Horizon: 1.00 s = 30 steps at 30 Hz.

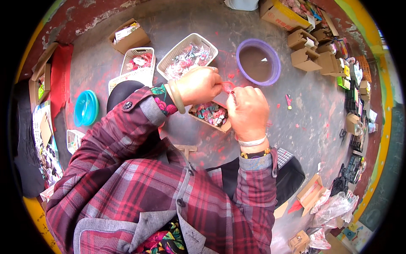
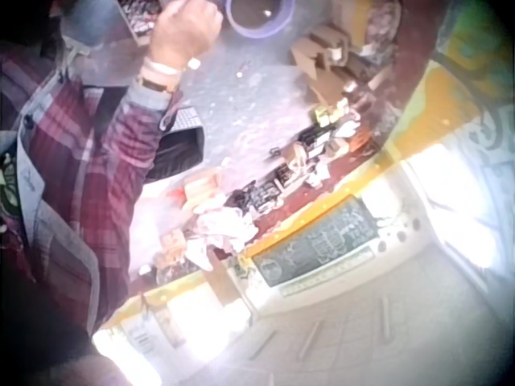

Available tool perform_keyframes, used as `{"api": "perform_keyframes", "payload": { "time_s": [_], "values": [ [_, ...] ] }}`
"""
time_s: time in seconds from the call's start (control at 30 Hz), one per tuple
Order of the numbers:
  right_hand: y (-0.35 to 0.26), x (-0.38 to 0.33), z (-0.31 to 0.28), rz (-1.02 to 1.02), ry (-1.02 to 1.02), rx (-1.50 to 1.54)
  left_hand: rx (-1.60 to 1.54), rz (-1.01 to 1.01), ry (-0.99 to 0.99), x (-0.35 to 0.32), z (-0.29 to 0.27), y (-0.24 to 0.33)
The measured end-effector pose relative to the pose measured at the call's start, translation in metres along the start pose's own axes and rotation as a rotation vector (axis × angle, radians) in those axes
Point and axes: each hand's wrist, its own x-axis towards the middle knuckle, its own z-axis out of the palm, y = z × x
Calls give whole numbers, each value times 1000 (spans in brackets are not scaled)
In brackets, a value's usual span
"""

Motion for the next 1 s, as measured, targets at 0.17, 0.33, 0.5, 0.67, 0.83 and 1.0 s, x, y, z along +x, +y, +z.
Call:
{"api": "perform_keyframes", "payload": {
  "time_s": [0.17, 0.33, 0.5, 0.67, 0.83, 1.0],
  "values": [
    [-2, -1, 2, -105, -78, -171, 4, 68, 9, -1, 4, -3],
    [-3, -2, 2, -104, -124, -109, -9, 101, -21, -1, 7, -1],
    [0, -3, 4, -55, -92, 1, -75, 25, -10, -1, 5, 0],
    [-3, -2, -2, -3, -15, 79, -171, -9, 0, 0, -6, 2],
    [2, -4, 1, -40, 6, 85, -222, -91, -79, 1, -11, 4],
    [-2, -5, 0, 142, -95, 215, -226, -112, -91, 2, -9, 2]
  ]
}}
